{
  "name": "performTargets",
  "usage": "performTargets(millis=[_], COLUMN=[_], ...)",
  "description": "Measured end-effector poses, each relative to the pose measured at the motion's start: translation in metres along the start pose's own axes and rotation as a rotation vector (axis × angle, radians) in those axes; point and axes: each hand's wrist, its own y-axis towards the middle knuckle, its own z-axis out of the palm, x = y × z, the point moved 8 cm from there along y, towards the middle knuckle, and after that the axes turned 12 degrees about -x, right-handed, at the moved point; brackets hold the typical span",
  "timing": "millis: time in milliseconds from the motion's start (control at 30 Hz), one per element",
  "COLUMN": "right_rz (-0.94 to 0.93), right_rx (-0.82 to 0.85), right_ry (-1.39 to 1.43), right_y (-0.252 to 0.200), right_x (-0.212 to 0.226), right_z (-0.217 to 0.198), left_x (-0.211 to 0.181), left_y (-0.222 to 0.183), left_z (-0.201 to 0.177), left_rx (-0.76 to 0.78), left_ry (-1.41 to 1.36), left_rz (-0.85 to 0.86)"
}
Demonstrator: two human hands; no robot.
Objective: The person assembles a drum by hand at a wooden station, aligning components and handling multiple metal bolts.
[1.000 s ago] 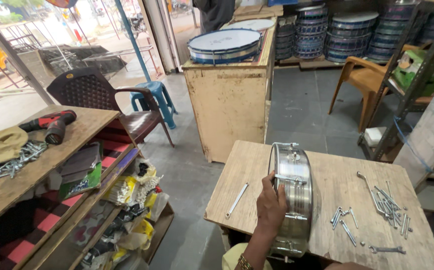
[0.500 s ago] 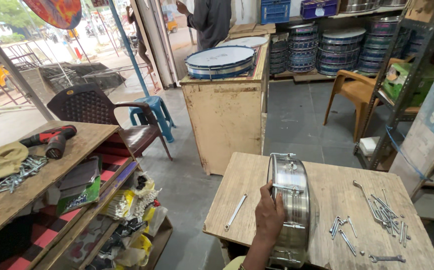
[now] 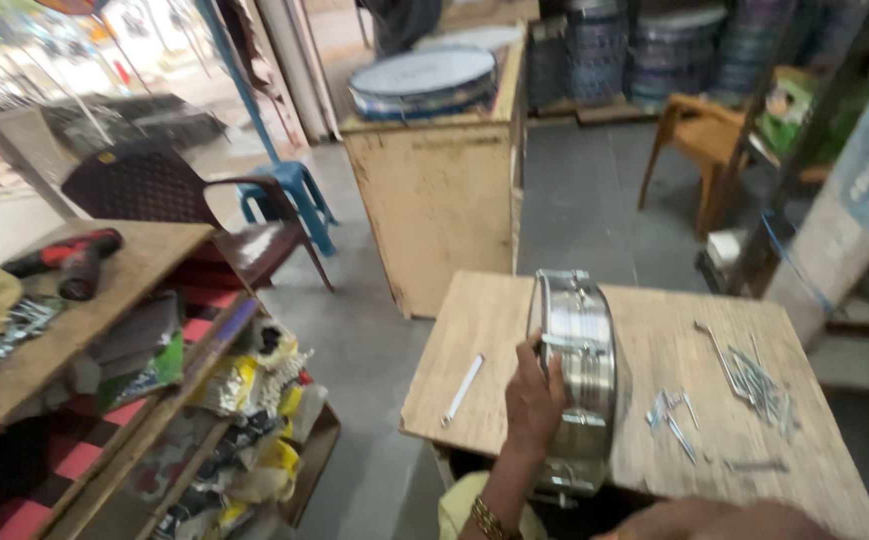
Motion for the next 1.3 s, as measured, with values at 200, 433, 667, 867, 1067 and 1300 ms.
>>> performTargets(millis=[200, 433, 667, 867, 1067, 1300], right_rz=[-0.195, -0.603, -0.243, -0.007, 0.035, 0.097], right_rx=[-0.482, -1.214, -1.712, -1.882, -1.841, -1.895], right_ry=[0.012, -0.111, -0.096, -0.511, -0.860, -0.767], right_y=[-0.066, -0.114, -0.198, -0.225, -0.208, -0.211], right_x=[0.026, 0.003, -0.160, -0.248, -0.262, -0.271], right_z=[-0.050, -0.151, -0.367, -0.455, -0.468, -0.477], left_x=[0.017, 0.013, 0.025, 0.021, 0.020, 0.008], left_y=[-0.003, 0.001, 0.007, 0.008, 0.008, 0.007], left_z=[0.003, -0.015, -0.025, -0.030, -0.032, -0.027], left_rx=[0.141, 0.079, 0.048, 0.037, 0.033, 0.050], left_ry=[0.067, 0.027, 0.147, 0.101, 0.054, -0.017], left_rz=[-0.303, -0.216, -0.239, -0.170, -0.101, -0.076])
